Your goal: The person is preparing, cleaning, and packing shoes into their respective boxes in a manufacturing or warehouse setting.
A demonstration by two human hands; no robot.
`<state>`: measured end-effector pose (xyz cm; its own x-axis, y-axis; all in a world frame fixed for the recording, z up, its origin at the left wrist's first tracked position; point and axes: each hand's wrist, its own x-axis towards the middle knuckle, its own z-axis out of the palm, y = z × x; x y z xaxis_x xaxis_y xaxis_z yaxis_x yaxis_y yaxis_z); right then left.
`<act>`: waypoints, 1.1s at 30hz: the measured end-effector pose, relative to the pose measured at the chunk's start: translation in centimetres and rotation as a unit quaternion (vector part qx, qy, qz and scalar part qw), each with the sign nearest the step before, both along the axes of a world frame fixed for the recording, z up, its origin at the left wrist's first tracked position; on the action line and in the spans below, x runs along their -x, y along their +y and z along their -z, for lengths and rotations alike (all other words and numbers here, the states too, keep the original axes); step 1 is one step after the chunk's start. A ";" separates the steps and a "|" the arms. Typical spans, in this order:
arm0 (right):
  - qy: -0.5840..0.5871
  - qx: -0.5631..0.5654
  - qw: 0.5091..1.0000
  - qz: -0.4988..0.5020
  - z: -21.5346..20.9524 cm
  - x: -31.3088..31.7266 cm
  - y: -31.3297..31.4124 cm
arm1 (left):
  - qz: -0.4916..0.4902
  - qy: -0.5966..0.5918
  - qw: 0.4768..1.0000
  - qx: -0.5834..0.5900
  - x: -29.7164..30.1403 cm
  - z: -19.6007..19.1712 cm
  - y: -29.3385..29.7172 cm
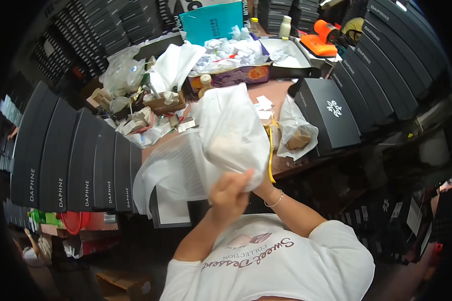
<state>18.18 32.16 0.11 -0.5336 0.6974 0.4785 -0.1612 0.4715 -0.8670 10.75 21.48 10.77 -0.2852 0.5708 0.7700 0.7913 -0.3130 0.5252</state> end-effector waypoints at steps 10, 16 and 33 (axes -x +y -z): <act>-0.434 -0.258 0.843 0.186 -14.5 -11.9 11.7 | 0.067 -0.014 0.958 0.280 3.3 7.9 -1.2; -0.643 -0.324 0.682 0.130 -13.6 -18.4 22.9 | 0.044 0.054 0.833 0.550 7.9 15.6 5.4; -0.186 0.090 0.975 -0.079 1.4 4.2 4.4 | -0.061 -0.061 0.936 0.340 9.4 9.8 0.2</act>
<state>13.98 36.52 -1.28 -0.7539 0.6480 0.1085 0.1222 0.3006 -0.9459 1.36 21.72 1.01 -0.4424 0.8749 0.1971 0.7203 0.2157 0.6593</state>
